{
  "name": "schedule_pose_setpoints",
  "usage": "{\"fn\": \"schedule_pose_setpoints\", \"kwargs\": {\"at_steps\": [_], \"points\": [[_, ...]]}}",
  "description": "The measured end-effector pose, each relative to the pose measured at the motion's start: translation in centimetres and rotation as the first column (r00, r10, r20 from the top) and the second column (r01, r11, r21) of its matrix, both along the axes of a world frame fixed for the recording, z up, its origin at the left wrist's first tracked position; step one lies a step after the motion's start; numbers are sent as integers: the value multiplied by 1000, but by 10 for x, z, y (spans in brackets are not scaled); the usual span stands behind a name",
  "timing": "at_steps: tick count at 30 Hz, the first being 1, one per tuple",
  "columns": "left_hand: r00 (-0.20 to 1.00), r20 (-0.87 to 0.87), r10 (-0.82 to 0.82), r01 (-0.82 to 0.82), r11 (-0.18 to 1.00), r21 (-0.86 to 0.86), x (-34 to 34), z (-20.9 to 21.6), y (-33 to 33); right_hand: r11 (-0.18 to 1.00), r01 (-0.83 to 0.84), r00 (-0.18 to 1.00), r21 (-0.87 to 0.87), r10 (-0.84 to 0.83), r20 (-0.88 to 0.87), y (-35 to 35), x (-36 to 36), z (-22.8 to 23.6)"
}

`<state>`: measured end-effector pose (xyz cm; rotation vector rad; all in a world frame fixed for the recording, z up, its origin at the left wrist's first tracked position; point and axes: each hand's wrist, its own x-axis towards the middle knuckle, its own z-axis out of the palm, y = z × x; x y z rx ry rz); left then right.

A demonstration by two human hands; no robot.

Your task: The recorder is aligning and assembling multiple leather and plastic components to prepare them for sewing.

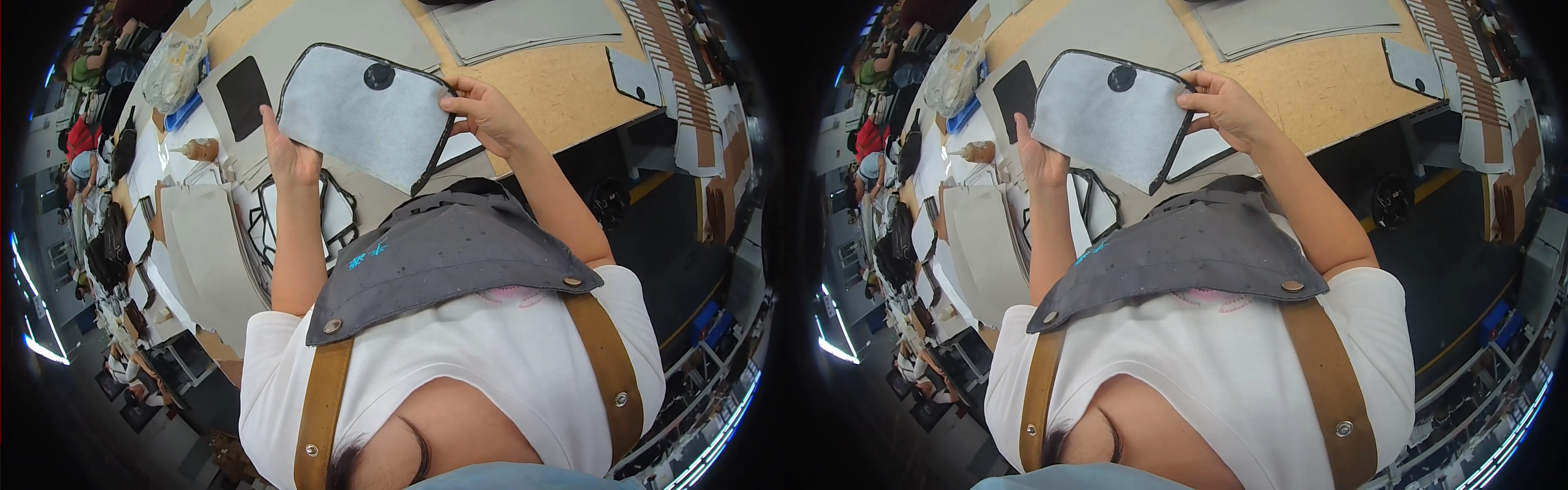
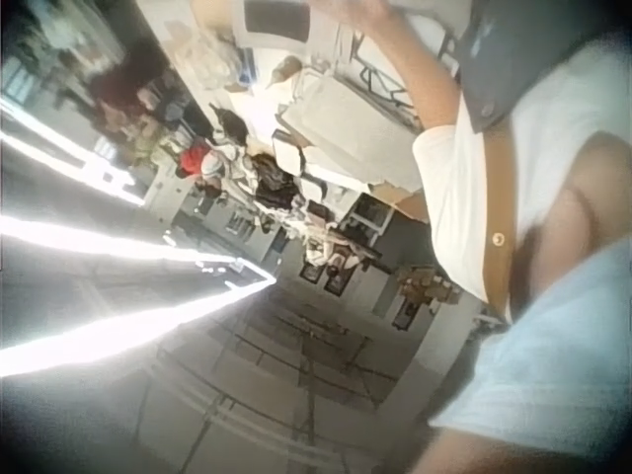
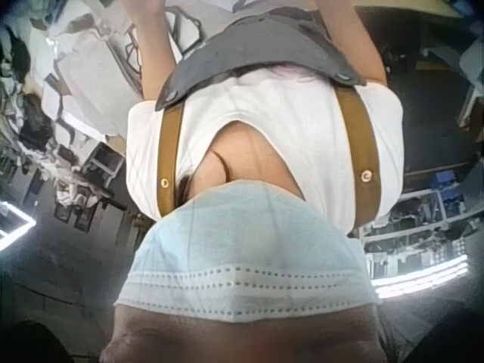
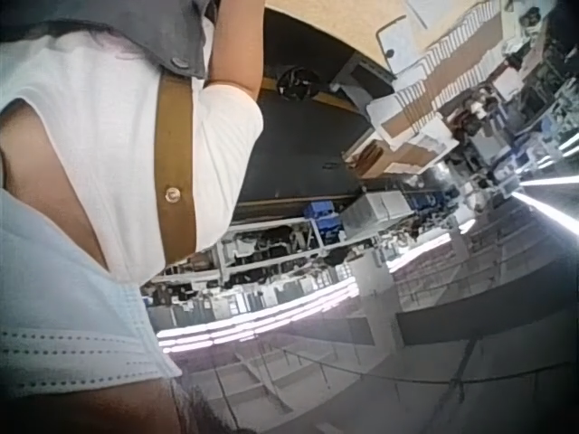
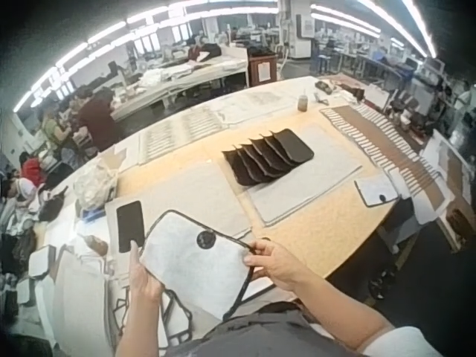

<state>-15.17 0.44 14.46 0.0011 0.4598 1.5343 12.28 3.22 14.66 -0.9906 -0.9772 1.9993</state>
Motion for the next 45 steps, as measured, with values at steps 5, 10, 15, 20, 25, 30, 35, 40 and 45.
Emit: {"fn": "schedule_pose_setpoints", "kwargs": {"at_steps": [5, 10, 15, 20, 25, 30, 35, 40, 45], "points": [[894, -432, 118, -207, 964, -165, 23, 20, 4, 998, 50, 998, -40, -51, -24, 1, 1, -7], [828, -541, 151, -228, 971, -77, 30, 19, 3, 992, 50, 994, -117, -61, -88, 1, 5, -17], [572, -786, 236, -256, 961, 102, 35, 11, 9, 991, -130, 921, 5, 119, 372, -12, 5, -24], [208, -977, -36, 75, 997, -21, 55, 23, 2, 580, -116, 843, 807, -372, 388, -9, -17, 4], [-57, -996, -68, 268, 960, -81, 72, 39, -1, 345, -122, 872, 931, -411, 267, 0, -43, 33], [-78, -996, 52, 325, 945, 24, 78, 46, -8, 353, -106, 859, 930, -439, 264, -2, -45, 27], [-238, -970, 45, 317, 948, -34, 81, 53, -13, 337, -100, 856, 936, -451, 253, -5, -42, 26], [-341, -932, 123, 321, 947, 8, 86, 55, -16, 211, -183, 805, 960, -528, 269, -7, -42, 26], [-411, -874, 258, 343, 932, 114, 87, 50, -17, 210, -207, 775, 956, -561, 291, -9, -44, 26]]}}
